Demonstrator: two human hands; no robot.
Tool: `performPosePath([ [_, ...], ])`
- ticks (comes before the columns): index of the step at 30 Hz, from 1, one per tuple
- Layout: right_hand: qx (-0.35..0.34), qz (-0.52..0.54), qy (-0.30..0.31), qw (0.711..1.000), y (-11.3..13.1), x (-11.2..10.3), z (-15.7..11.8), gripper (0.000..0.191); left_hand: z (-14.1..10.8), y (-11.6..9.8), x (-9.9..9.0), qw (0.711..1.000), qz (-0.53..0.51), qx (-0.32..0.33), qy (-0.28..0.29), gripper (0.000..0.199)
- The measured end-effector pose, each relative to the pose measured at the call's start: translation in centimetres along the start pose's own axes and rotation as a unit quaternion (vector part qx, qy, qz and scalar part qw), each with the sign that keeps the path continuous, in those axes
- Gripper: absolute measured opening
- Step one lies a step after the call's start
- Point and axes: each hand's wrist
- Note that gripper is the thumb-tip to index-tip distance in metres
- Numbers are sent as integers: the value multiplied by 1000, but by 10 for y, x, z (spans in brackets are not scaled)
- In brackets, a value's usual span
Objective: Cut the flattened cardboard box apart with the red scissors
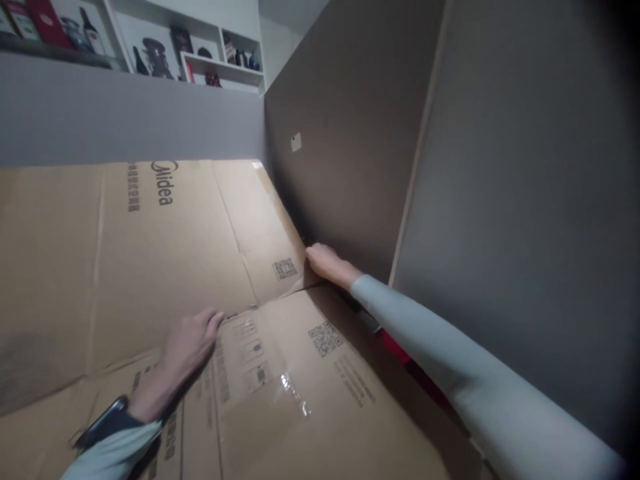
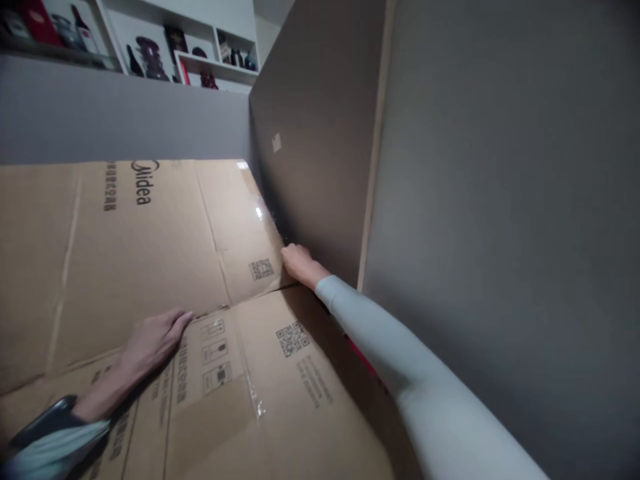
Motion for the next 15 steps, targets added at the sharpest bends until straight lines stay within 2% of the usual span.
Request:
performPosePath([
  [4,-149,16,-39,988,63,6,-22,25,-3,2,-1,999,-45,0,-15,29],
  [8,-282,58,-59,956,120,26,-43,26,-7,7,-5,992,-104,-19,-70,27],
  [10,-302,67,-79,948,132,34,-44,31,-12,13,-10,987,-123,-25,-99,26],
  [12,-301,72,-89,947,134,40,-38,39,-20,24,-18,984,-132,-29,-118,23],
  [15,-305,80,-76,946,132,42,-25,50,-39,48,-41,982,-135,-45,-126,21],
])
Point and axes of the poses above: each hand's wrist, its own z-axis towards the middle knuckle, its own x-axis out of the palm, y = z × x, and after that the axes turned 14 degrees about -y, right-handed
